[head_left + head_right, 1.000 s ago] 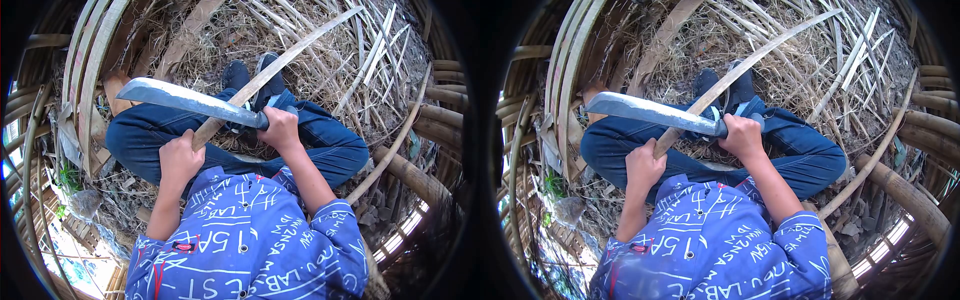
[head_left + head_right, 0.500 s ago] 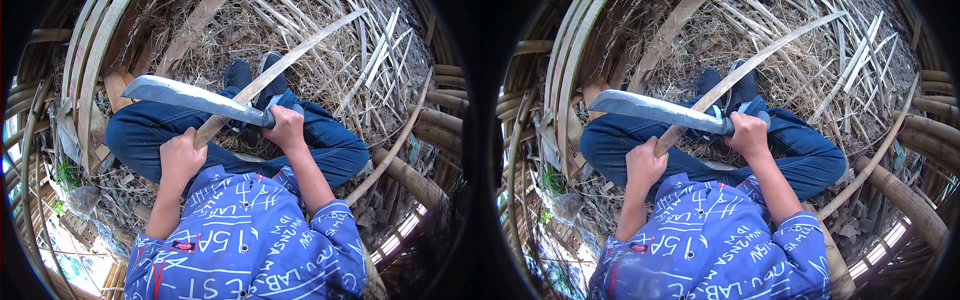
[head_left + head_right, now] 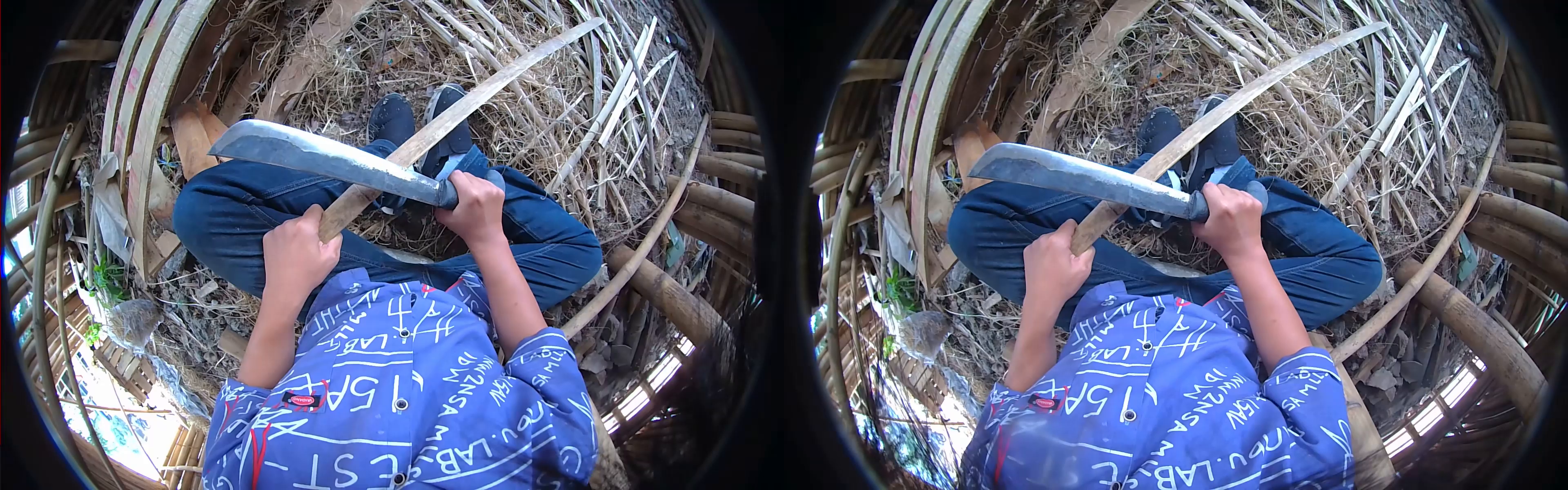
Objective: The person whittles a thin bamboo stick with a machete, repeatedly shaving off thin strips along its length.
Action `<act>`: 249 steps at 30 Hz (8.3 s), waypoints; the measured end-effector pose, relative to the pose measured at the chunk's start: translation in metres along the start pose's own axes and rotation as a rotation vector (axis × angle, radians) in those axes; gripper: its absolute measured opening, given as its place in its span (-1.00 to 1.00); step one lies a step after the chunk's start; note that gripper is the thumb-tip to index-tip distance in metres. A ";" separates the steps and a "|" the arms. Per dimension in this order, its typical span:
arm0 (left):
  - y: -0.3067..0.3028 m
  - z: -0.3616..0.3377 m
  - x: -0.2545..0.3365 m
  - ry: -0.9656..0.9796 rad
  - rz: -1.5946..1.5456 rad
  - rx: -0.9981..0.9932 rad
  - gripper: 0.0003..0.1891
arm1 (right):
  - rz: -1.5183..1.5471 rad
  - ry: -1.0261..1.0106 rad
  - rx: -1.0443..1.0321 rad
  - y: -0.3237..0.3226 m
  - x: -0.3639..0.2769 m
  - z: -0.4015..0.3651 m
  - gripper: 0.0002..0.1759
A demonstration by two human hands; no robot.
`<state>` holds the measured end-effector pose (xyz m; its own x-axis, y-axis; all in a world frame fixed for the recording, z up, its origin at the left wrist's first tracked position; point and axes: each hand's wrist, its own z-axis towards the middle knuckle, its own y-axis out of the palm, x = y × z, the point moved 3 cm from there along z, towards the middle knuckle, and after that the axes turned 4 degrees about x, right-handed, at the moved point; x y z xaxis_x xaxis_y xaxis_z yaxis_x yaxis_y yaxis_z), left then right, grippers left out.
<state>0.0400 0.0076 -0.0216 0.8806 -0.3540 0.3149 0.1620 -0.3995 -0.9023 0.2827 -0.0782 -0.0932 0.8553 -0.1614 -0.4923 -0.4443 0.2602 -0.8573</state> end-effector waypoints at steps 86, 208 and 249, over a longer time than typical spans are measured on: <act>-0.004 0.000 0.002 -0.061 -0.065 -0.093 -0.81 | -0.241 0.685 0.012 -0.048 0.184 0.087 -0.69; 0.010 -0.011 0.005 -0.051 -0.005 0.027 -0.72 | 0.020 0.166 -0.193 -0.013 -0.013 -0.013 -0.69; 0.010 -0.011 0.010 -0.100 0.009 0.048 -0.76 | 0.235 0.204 -0.308 0.003 -0.053 -0.021 -0.72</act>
<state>0.0453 -0.0089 -0.0245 0.9217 -0.2709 0.2776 0.1725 -0.3548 -0.9189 0.2307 -0.0888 -0.0727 0.6647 -0.3248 -0.6728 -0.7062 0.0210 -0.7077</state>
